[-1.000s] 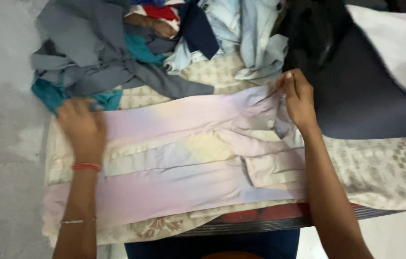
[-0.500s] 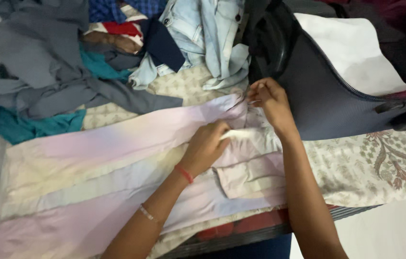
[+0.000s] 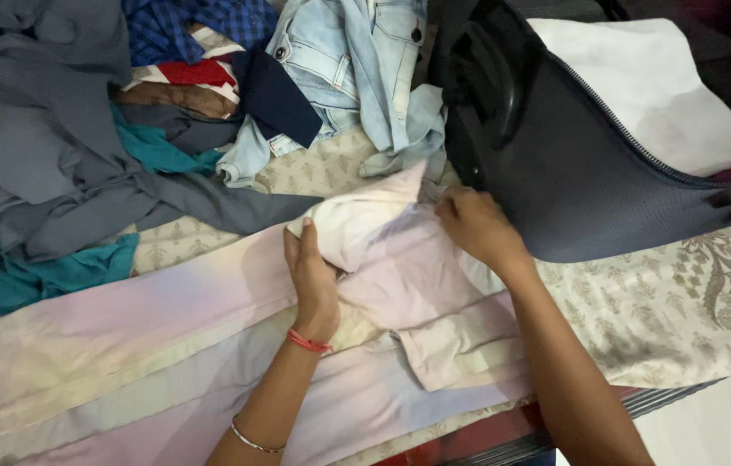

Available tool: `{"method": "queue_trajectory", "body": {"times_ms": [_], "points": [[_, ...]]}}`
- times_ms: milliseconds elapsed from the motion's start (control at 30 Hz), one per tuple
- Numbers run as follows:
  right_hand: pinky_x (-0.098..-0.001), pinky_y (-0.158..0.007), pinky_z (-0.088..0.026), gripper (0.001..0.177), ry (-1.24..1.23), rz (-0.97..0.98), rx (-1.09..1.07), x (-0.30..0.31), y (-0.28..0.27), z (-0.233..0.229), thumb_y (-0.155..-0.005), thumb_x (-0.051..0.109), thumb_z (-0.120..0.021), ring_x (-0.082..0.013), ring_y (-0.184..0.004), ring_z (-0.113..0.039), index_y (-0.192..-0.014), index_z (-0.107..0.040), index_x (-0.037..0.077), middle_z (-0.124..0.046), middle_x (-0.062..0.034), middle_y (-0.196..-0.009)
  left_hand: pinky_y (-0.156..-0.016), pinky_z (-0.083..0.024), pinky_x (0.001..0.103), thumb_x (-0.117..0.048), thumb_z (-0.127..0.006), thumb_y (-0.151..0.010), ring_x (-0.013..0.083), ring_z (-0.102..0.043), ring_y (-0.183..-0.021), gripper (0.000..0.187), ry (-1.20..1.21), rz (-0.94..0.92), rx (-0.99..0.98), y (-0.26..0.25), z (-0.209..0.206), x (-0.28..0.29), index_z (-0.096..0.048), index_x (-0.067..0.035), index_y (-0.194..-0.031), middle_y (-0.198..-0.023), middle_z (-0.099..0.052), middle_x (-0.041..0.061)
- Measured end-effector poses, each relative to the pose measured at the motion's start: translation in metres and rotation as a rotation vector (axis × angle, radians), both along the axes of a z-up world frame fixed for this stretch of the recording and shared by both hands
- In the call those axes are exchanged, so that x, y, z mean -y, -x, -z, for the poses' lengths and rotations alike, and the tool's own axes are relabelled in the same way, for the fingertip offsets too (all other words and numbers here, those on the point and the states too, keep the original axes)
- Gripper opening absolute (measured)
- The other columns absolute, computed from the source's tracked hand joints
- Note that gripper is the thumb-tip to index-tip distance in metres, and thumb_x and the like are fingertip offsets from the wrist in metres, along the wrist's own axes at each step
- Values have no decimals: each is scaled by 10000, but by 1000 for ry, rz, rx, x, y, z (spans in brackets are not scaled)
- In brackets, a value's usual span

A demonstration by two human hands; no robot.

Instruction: The person folds a tie-dye shirt and a patterned piece of fabric by hand and places them inside a suitcase already containing other folded garments.

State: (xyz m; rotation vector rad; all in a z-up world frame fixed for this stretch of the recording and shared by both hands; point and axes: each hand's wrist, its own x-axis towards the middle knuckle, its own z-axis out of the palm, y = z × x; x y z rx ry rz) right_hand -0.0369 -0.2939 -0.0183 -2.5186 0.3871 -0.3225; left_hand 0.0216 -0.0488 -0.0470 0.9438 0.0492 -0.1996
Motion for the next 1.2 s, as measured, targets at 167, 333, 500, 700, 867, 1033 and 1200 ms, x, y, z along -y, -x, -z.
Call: {"method": "queue_trajectory", "body": {"times_ms": [167, 333, 500, 700, 867, 1033, 1200], "points": [[-376, -654, -544, 285, -382, 75, -92, 0, -18, 15, -1019, 213, -524, -249, -683, -692, -1078, -725, 18, -736, -177, -778, -962, -511, 366, -331, -507, -1062, 205, -594, -1158, 425, 25, 29, 88, 0, -12, -9, -463, -46, -1375, -1280, -585, 114], [-322, -570, -512, 378, -1012, 35, -33, -5, -18, 0, -1075, 171, -347, -158, -593, -582, -1081, -673, -22, -664, -90, -720, -1025, -498, 325, -341, -526, -1075, 166, -589, -1220, 475, -4, 68, 262, 3, -13, -9, -462, -23, -1422, -1359, -587, 109], [-308, -588, -507, 378, -1178, -34, -121, -13, -17, -9, -1050, 270, -425, -153, -633, -594, -1177, -681, 23, -673, -84, -779, -928, -529, 331, -316, -593, -1066, 159, -636, -1080, 479, -9, 313, 314, 10, -8, -9, -507, 27, -1388, -1229, -645, 89], [-335, -696, -571, 793, -1204, 108, -107, -24, -22, -14, -906, 669, -471, -174, -797, -658, -1372, -499, 29, -669, -132, -1049, -754, -507, 341, -333, -715, -915, 201, -623, -832, 358, -729, 977, 704, 34, -40, -12, -728, -57, -1141, -949, -677, 86], [-350, -818, -570, 1080, -456, -75, 125, -32, -20, -2, -720, 453, -916, -231, -985, -642, -1413, -256, -47, -587, -190, -1113, -767, -526, 372, -348, -710, -854, 269, -683, -846, 329, -858, 881, 960, 47, -49, -6, -753, -92, -1057, -885, -717, 114], [-424, -748, -559, 474, -71, -44, 46, -40, -16, 8, -813, 287, -822, -327, -842, -694, -1157, -655, 8, -696, -190, -960, -820, -520, 411, -302, -712, -875, 304, -675, -885, 278, -782, 774, 1162, 47, -34, -4, -754, -85, -1043, -940, -740, 115], [-507, -673, -582, 311, 270, 136, 261, -2, 8, 7, -996, 161, -650, -446, -801, -706, -1151, -568, -96, -681, -279, -829, -782, -527, 398, -288, -732, -863, 302, -680, -843, 270, -844, 803, 1105, 44, -35, -2, -735, -56, -1002, -900, -728, 127]]}}
